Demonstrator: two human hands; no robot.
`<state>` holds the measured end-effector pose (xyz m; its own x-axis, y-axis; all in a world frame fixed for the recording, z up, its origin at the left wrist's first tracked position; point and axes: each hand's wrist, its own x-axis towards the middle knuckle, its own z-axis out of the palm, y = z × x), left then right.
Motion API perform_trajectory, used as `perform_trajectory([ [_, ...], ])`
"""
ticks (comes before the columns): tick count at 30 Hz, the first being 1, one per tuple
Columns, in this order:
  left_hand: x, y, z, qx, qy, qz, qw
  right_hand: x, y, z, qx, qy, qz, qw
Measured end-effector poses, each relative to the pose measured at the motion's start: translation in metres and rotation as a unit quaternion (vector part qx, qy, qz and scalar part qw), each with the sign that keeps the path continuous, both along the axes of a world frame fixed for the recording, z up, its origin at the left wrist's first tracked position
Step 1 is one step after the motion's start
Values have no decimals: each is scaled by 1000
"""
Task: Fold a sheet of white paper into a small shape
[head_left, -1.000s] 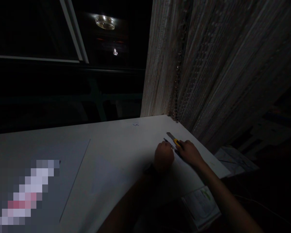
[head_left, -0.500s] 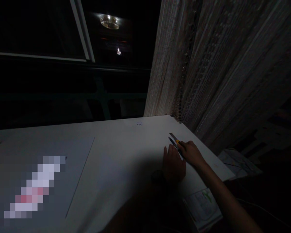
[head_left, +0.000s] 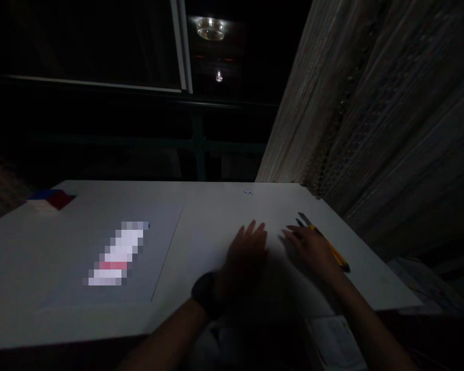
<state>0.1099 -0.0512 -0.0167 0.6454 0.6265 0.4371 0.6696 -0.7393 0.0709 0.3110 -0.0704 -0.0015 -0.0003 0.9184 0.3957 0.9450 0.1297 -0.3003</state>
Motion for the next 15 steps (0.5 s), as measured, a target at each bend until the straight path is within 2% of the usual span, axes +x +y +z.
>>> perform_trajectory([
  [1, -26, 5, 1, 8, 9, 19, 1000, -21, -2, -1, -37, -6, 52, 998],
  [3, -71, 13, 1, 12, 20, 59, 998, -64, -5, -3, -98, -35, 107, 989],
  [6, -107, 18, -10, -6, 44, 87, 995, -121, -9, -2, -149, -100, 115, 977],
  [8, -112, 18, -20, -20, 46, 116, 992, -148, -10, 2, -184, -136, 84, 970],
  [10, -109, 16, -27, -27, 47, 132, 990, -162, -9, 5, -218, -146, 69, 962],
  [12, -105, 15, -29, -27, 39, 147, 988, -165, -4, 5, -231, -134, 65, 961],
  [15, -105, 12, -29, -26, 23, 160, 987, -154, 9, -1, -228, -80, 92, 966],
])
